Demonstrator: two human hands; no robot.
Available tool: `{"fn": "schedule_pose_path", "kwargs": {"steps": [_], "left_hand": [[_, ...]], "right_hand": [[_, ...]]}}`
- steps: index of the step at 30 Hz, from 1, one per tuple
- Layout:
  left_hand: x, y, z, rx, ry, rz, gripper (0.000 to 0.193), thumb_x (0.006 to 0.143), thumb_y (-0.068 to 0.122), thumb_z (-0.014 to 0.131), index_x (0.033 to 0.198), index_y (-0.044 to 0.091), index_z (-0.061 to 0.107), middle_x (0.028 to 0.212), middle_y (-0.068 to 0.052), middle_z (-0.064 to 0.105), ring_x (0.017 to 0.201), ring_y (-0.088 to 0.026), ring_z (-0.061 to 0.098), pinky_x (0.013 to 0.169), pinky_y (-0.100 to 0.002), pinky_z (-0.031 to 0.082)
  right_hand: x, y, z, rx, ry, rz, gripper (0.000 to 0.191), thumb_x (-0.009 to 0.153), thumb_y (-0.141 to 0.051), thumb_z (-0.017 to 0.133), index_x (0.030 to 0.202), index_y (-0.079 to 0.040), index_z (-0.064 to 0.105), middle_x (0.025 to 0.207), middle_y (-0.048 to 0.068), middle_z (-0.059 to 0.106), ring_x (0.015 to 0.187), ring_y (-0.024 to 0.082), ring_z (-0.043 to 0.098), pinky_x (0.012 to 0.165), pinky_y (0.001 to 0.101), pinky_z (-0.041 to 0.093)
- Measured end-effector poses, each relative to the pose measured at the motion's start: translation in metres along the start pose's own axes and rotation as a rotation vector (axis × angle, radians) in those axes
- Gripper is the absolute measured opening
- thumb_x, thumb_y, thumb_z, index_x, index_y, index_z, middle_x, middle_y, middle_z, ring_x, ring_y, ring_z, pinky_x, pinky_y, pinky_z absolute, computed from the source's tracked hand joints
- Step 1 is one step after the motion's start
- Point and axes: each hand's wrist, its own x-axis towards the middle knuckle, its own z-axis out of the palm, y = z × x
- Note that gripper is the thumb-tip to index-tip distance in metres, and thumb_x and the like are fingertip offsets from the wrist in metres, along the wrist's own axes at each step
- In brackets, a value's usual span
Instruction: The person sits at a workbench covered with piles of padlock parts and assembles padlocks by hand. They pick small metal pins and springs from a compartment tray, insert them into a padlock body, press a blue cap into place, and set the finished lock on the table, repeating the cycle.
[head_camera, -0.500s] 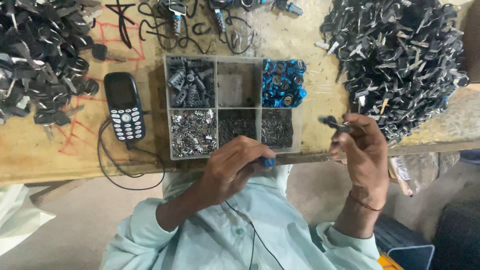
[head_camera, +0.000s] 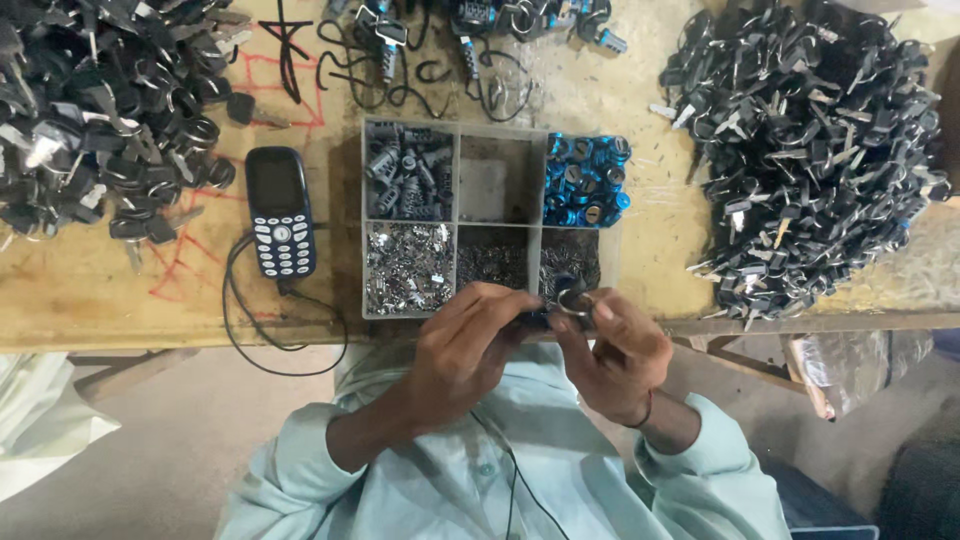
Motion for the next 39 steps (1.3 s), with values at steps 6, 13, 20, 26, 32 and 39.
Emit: {"fn": "schedule_pose_path", "kwargs": {"steps": [6,13,20,26,32,39], "left_hand": [[-0.003,-0.009,0.000,-0.502,-0.034,-0.474,0.026,0.090,0.004,0.076,0.115,0.003,0.067,0.103,-0.013,0.076,0.093,-0.025,0.076,0.080,-0.034,0.063],[-0.018,-0.002,-0.035,-0.155,-0.273,-0.231,0.007,0.094,0.016,0.076,0.092,0.010,0.073,0.078,-0.003,0.073,0.069,-0.016,0.072,0.064,-0.032,0.055],[0.003,-0.004,-0.068,0.628,-0.127,-0.320,0.013,0.087,0.021,0.075,0.091,0.011,0.069,0.075,-0.006,0.069,0.072,-0.025,0.068,0.065,-0.042,0.049],[-0.001,-0.015,-0.070,0.722,-0.166,-0.264,0.011,0.089,0.020,0.072,0.087,0.014,0.063,0.076,-0.003,0.068,0.078,-0.024,0.067,0.073,-0.044,0.046],[-0.002,-0.011,-0.072,0.604,-0.080,-0.273,0.012,0.091,0.013,0.071,0.093,0.007,0.061,0.089,-0.010,0.066,0.082,-0.033,0.066,0.071,-0.045,0.051],[-0.010,-0.011,-0.071,0.373,0.067,-0.258,0.018,0.087,0.009,0.078,0.102,0.005,0.069,0.094,-0.010,0.070,0.081,-0.030,0.070,0.067,-0.038,0.054]], "right_hand": [[0.025,-0.016,-0.008,-0.097,-0.387,-0.075,0.085,0.077,-0.015,0.090,0.144,-0.009,0.039,0.113,0.024,0.063,0.092,0.032,0.069,0.072,0.0356,0.059],[0.143,-0.043,-0.064,0.178,-1.300,0.025,0.076,0.084,-0.030,0.095,0.145,-0.008,0.056,0.095,0.000,0.076,0.079,0.010,0.077,0.069,0.0262,0.061],[0.082,-0.028,-0.004,-0.178,-0.625,0.056,0.038,0.090,-0.021,0.076,0.122,-0.007,0.061,0.092,0.006,0.068,0.077,0.021,0.071,0.066,0.0368,0.057],[0.077,-0.012,0.020,-0.485,-0.823,-0.140,0.016,0.088,-0.018,0.068,0.098,-0.007,0.061,0.093,0.009,0.053,0.088,0.027,0.060,0.069,0.0404,0.051],[0.081,-0.011,0.026,-0.529,-0.844,-0.100,0.015,0.087,-0.017,0.065,0.096,-0.007,0.059,0.092,0.009,0.053,0.087,0.028,0.061,0.065,0.0416,0.051],[0.082,-0.018,0.025,-0.390,-0.850,-0.018,0.015,0.089,-0.011,0.065,0.101,-0.006,0.057,0.091,0.010,0.055,0.087,0.030,0.063,0.066,0.0441,0.051]]}}
